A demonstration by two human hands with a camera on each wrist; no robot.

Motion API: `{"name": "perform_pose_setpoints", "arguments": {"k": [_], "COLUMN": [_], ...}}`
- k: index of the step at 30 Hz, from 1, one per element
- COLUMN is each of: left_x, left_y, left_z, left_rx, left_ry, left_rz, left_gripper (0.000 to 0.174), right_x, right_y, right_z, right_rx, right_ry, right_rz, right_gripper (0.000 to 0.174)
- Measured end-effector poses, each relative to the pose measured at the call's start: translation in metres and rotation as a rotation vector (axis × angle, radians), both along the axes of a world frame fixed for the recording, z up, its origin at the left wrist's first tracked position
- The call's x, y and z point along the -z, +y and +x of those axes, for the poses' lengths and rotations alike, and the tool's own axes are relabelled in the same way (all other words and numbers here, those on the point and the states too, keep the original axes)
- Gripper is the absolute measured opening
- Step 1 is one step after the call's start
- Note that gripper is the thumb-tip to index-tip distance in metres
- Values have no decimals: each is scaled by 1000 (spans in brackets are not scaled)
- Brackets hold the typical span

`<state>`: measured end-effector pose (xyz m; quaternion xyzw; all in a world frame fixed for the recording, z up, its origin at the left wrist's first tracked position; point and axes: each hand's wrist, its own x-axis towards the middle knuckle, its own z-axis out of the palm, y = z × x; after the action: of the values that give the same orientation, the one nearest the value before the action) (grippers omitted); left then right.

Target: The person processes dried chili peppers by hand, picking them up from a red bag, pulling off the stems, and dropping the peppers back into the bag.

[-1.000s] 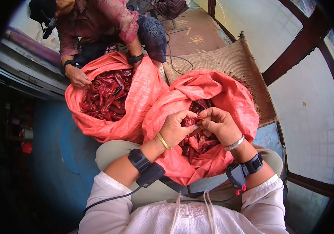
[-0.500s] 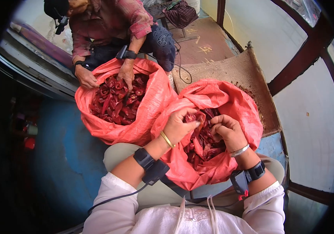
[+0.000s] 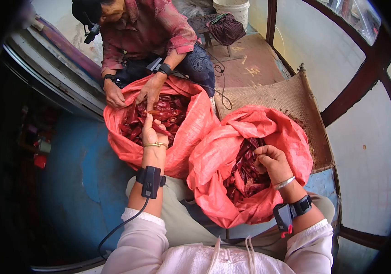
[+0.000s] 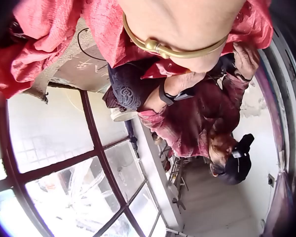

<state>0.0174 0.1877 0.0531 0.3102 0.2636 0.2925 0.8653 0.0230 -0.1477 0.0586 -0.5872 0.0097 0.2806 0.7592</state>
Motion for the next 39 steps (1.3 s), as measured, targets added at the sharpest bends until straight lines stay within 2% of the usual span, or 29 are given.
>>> {"name": "perform_pose_setpoints", "arguments": {"k": [3, 5, 7, 9, 11, 13, 15, 16, 17, 19, 21, 23, 25, 27, 28, 30, 31, 33, 37, 39], "left_x": [11, 27, 30, 37, 30, 17, 7, 14, 14, 5, 9, 11, 13, 11, 12, 13, 15, 17, 11, 12], "left_y": [8, 4, -11, -40, -64, -97, -122, -127, -135, -151, -155, -157, -159, -162, -164, -167, -167, -166, -166, -164], "left_z": [-2, 6, 5, 4, 2, -1, -5, -5, -7, -11, -15, -16, -17, -17, -19, -20, -21, -21, -22, -22], "left_rx": [-98, -273, -76, 122, 481, 650, 882, 936, 940, 998, 1020, 1057, 1045, 967, 975, 939, 945, 983, 937, 822], "left_ry": [-5, 29, 1, -52, -65, -60, -179, -94, -92, -40, -43, -18, -15, -46, -45, -109, -110, -82, -99, -99], "left_rz": [-123, -300, -416, -313, -370, -201, 76, 199, 194, 628, 671, 818, 905, 1209, 1206, 1395, 1394, 1482, 1411, 1482], "left_gripper": [21, 26, 28, 24, 17, 20, 24, 30, 30, 33, 38, 38, 37, 37, 37, 42, 42, 40, 41, 37], "right_x": [5, 10, 11, 10, 10, 8, 4, 1, 1, 0, 1, -1, -2, -1, 0, 5, 6, 7, 4, 2], "right_y": [0, 0, 0, 3, 7, 10, 11, 12, 11, 9, 9, 11, 13, 14, 14, 14, 13, 9, 8, 7], "right_z": [-1, 0, 0, -1, -3, -4, -5, -6, -5, -5, -7, -7, -9, -10, -10, -11, -11, -9, -8, -5], "right_rx": [-25, -32, -32, -39, -22, 1, 22, 25, 29, 3, 19, 34, 32, 44, 21, 10, 14, -70, -13, 27], "right_ry": [-19, -18, -14, -11, -22, -39, -72, -89, -85, -133, -172, -219, -281, -343, -390, -506, -503, -507, -301, -224], "right_rz": [-3, -1, 0, -37, -19, -7, 28, 25, 21, 139, 105, 73, 53, -13, -77, -184, -185, -370, -225, -99], "right_gripper": [13, 13, 12, 12, 11, 11, 10, 9, 9, 10, 11, 12, 13, 10, 8, 2, 2, 3, 5, 5]}}
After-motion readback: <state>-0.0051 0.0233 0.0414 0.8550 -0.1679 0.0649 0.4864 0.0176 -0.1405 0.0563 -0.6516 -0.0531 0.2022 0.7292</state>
